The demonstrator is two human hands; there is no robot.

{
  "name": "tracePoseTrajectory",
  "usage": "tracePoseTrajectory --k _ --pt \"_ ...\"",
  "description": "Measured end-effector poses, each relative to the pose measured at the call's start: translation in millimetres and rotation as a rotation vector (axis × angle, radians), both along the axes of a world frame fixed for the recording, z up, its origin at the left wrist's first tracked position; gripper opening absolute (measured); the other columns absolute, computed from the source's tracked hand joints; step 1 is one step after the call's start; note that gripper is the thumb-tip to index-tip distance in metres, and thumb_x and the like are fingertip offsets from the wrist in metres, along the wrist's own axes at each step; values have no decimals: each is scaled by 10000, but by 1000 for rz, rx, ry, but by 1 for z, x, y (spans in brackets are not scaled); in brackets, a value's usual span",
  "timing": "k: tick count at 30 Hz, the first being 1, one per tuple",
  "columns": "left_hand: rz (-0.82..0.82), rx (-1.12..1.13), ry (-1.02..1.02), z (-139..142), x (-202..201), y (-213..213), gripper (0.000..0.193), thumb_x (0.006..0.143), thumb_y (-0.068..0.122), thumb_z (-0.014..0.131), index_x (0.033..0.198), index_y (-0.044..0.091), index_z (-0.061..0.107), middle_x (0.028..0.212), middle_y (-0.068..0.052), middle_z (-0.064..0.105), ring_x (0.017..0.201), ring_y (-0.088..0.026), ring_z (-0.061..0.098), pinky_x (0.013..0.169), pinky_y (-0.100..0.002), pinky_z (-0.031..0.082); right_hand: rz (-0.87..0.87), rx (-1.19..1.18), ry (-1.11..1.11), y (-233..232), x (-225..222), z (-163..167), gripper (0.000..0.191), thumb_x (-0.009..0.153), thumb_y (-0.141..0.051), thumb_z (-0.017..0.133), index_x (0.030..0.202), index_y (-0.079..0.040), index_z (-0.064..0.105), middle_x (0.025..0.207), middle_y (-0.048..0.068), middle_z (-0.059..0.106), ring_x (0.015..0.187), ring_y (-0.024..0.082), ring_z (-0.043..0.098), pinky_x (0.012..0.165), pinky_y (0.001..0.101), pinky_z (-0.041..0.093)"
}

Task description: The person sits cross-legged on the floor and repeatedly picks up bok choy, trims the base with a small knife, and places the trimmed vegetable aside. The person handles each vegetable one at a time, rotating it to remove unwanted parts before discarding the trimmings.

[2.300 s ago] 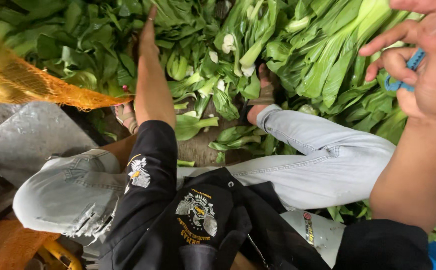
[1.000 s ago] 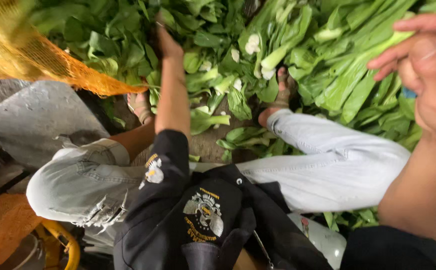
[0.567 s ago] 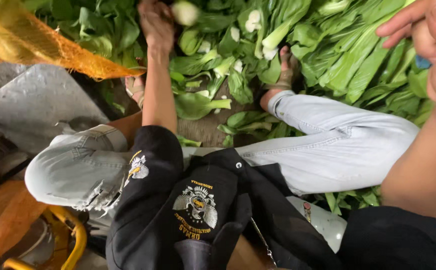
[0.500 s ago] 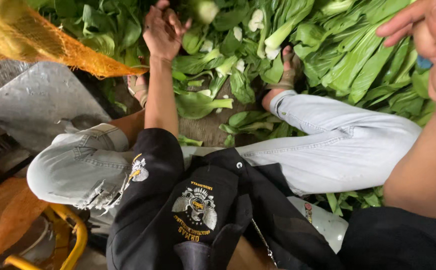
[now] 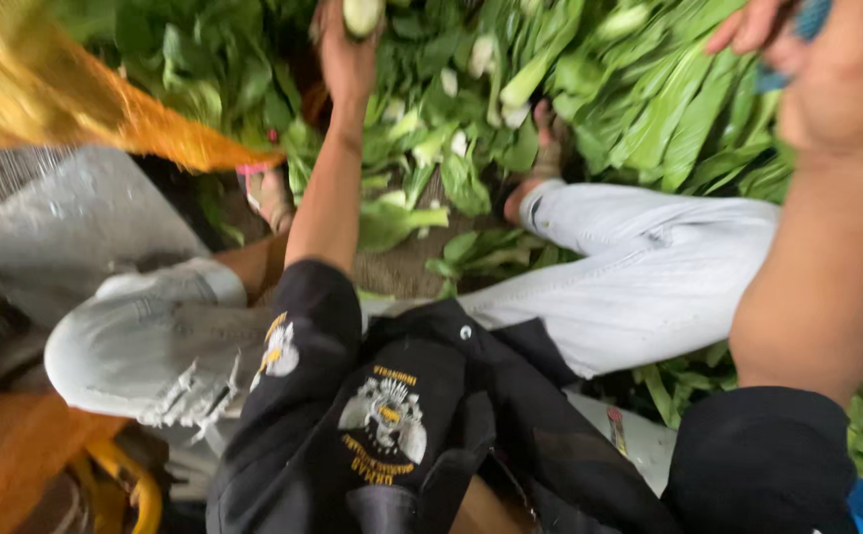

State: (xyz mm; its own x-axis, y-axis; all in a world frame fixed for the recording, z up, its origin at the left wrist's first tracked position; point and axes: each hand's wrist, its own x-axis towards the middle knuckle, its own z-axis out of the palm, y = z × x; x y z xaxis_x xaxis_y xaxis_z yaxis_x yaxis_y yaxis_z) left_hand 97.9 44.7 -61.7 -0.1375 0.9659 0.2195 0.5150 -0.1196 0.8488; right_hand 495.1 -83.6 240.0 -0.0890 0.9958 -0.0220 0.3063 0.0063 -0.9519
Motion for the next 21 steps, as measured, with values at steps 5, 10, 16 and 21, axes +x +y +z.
tracePoseTrajectory --k 5,10,16,21 --pt "-86 286 -11 70 -10 -27 604 783 38 951 1291 54 625 1461 -200 540 1373 -363 481 1125 -434 446 -102 197 86 1 -30 6 325 1238 -198 478 1005 13 562 836 71 588 739 146 593 785 330 561" --pt "-425 60 -830 113 15 -42 596 836 198 945 1261 77 546 1253 -141 669 1114 -220 695 894 -365 640 18 220 -275 0 -60 -9 260 1173 -211 627 1196 44 579 994 52 611 862 114 577 784 287 505" --pt "-571 -103 -932 124 44 -70 919 721 725 803 1293 63 520 1087 -57 653 973 -166 678 858 -310 578 42 90 -549 -16 -106 -23 375 1143 -404 597 1001 -66 673 717 37 583 634 175 569 592 360 437" --pt "-604 68 -659 146 56 -79 849 762 746 762 1199 30 630 1220 -49 570 1034 -144 600 904 -269 512 70 193 -566 -25 -126 -24 460 1127 -430 565 850 -63 564 682 53 620 630 272 660 553 428 486"
